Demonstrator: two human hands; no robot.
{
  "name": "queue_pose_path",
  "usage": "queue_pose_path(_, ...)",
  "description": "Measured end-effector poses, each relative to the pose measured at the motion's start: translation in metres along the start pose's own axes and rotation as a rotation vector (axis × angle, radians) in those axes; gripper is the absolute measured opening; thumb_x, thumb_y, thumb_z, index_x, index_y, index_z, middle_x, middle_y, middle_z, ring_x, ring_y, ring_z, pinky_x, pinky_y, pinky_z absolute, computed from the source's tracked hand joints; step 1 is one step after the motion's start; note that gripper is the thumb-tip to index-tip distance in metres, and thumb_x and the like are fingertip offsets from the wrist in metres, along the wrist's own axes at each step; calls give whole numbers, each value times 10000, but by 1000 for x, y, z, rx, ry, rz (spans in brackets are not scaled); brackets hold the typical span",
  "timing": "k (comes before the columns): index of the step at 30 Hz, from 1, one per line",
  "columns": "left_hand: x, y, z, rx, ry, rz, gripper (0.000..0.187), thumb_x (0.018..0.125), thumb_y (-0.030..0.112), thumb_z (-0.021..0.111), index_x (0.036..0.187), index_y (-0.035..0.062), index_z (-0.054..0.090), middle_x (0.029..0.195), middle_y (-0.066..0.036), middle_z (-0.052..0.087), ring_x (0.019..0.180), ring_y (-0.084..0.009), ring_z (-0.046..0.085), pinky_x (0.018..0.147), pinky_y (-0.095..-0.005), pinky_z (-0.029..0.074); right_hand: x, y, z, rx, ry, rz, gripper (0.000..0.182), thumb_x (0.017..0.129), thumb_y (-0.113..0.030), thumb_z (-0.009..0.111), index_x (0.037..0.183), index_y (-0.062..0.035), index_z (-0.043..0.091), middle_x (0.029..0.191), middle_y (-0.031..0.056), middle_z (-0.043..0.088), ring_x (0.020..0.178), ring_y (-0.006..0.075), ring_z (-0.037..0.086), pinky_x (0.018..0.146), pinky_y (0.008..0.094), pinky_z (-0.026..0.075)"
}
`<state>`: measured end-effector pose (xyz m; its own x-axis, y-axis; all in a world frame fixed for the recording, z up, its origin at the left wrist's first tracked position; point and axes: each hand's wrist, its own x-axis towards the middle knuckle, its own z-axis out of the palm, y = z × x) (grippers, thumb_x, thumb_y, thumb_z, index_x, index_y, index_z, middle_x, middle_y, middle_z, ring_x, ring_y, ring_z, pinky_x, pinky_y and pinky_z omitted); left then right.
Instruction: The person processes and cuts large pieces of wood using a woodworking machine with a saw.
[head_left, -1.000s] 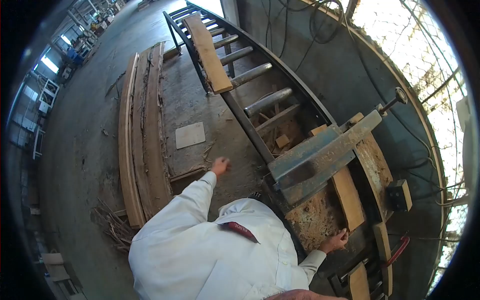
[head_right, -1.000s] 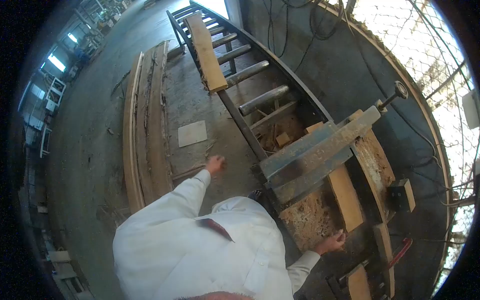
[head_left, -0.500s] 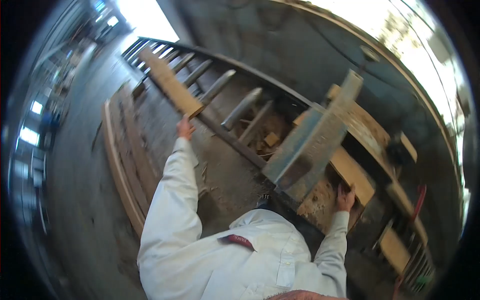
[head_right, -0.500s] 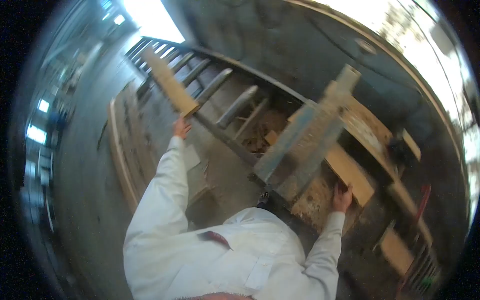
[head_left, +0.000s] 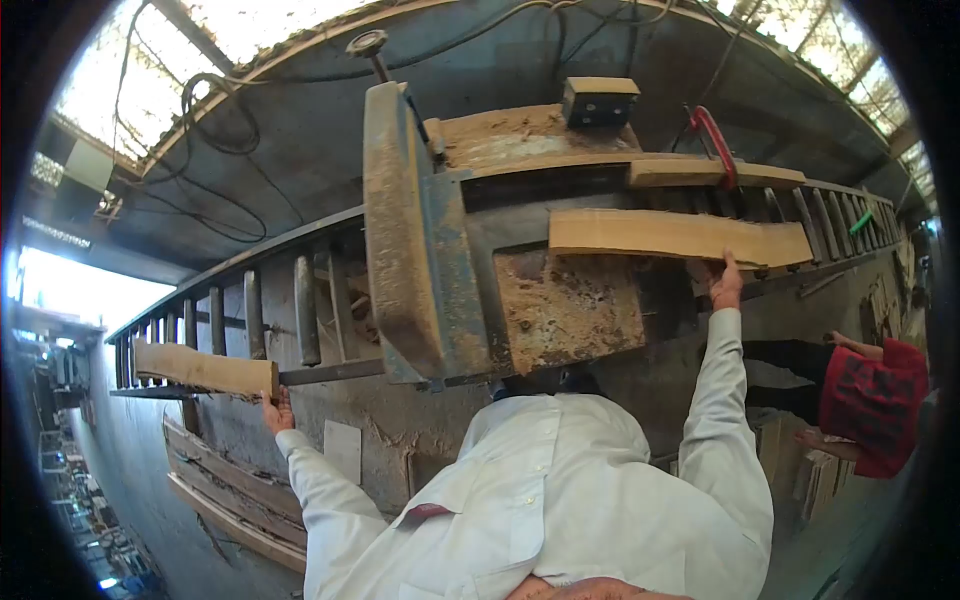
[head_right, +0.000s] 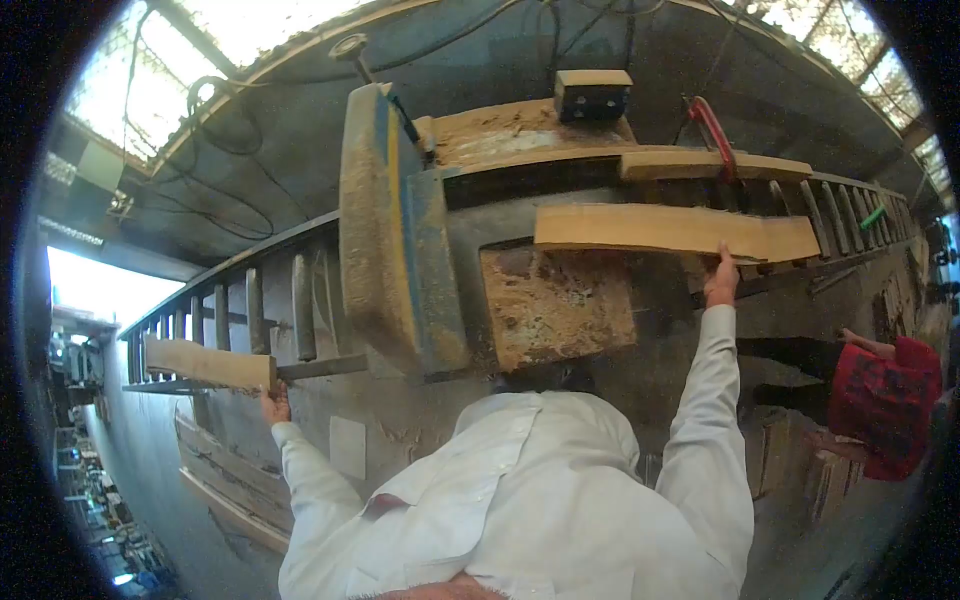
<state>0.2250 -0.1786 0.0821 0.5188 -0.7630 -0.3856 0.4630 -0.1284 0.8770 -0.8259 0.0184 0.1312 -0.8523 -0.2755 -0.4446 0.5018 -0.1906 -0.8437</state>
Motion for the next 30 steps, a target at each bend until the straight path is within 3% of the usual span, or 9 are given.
queue_pose_path(4, -77, -40, 47, -14, -246, -165, 405, 993, 299, 555, 1239, -23, 551, 1098, -174, 656, 1014, -317, 646, 902, -428, 553, 77, -48, -56, 223, 55, -175, 284, 961, -267, 614, 1133, -40, 597, 1041, 102, 648, 922, 241, 646, 790, 381, 571)
queue_pose_path(7, -140, -81, 86, 16, -428, -265, 400, 995, 296, 548, 1225, -31, 560, 1107, -166, 662, 1028, -314, 645, 925, -436, 535, 46, -65, -36, 146, 229, -480, 297, 961, -269, 613, 1157, -46, 600, 1085, 119, 641, 977, 248, 620, 812, 361, 542)
queue_pose_path(10, -197, -117, 119, -70, -475, -315, 296, 983, 238, 576, 1091, -36, 608, 1006, -140, 683, 976, -306, 662, 907, -446, 541, -38, -19, 9, -194, -124, -472, 268, 993, -293, 556, 1069, -49, 633, 996, 80, 670, 862, 183, 629, 793, 334, 519)
queue_pose_path(15, -331, -143, 176, 30, -374, -367, 186, 965, 147, 584, 981, -28, 644, 975, -125, 686, 937, -260, 679, 879, -428, 548, -194, 114, 59, -610, -869, -103, 269, 966, -306, 599, 1038, -50, 644, 975, 25, 661, 893, 130, 615, 812, 300, 509)
queue_pose_path(18, -379, -170, 187, 43, -492, -460, 270, 975, 168, 570, 1153, -33, 597, 1113, -132, 666, 1015, -259, 664, 879, -385, 545, -266, 159, 71, -653, -1133, 442, 325, 960, -321, 612, 1105, -30, 625, 1039, 45, 655, 916, 149, 634, 819, 296, 534)
queue_pose_path(20, -406, -176, 208, 78, -625, -562, 347, 974, 181, 575, 1251, -26, 543, 1187, -134, 647, 1066, -254, 647, 886, -372, 539, -302, 163, 80, -748, -1337, 488, 382, 954, -317, 623, 1153, 6, 576, 1052, 87, 647, 928, 162, 636, 816, 297, 537)
queue_pose_path(26, -434, -176, 248, 591, -1131, -491, 405, 964, 207, 610, 1271, -41, 519, 1161, -150, 669, 1045, -201, 642, 909, -345, 522, -277, 180, 58, -834, -1043, 327, 503, 892, -288, 699, 1190, 69, 507, 1077, 168, 622, 895, 213, 643, 728, 330, 539)
queue_pose_path(29, -419, -167, 236, 728, -1118, -509, 385, 962, 219, 612, 1244, -35, 549, 1101, -134, 694, 998, -196, 659, 901, -330, 522, -253, 157, 65, -778, -843, 408, 508, 882, -275, 707, 1215, 62, 525, 1138, 163, 619, 912, 226, 641, 776, 364, 528)
queue_pose_path(30, -411, -160, 229, 756, -1046, -481, 386, 961, 228, 613, 1240, -32, 553, 1087, -132, 697, 991, -202, 664, 894, -333, 526, -225, 159, 61, -874, -863, 221, 490, 886, -277, 702, 1214, 53, 548, 1141, 147, 626, 931, 215, 637, 796, 359, 520)
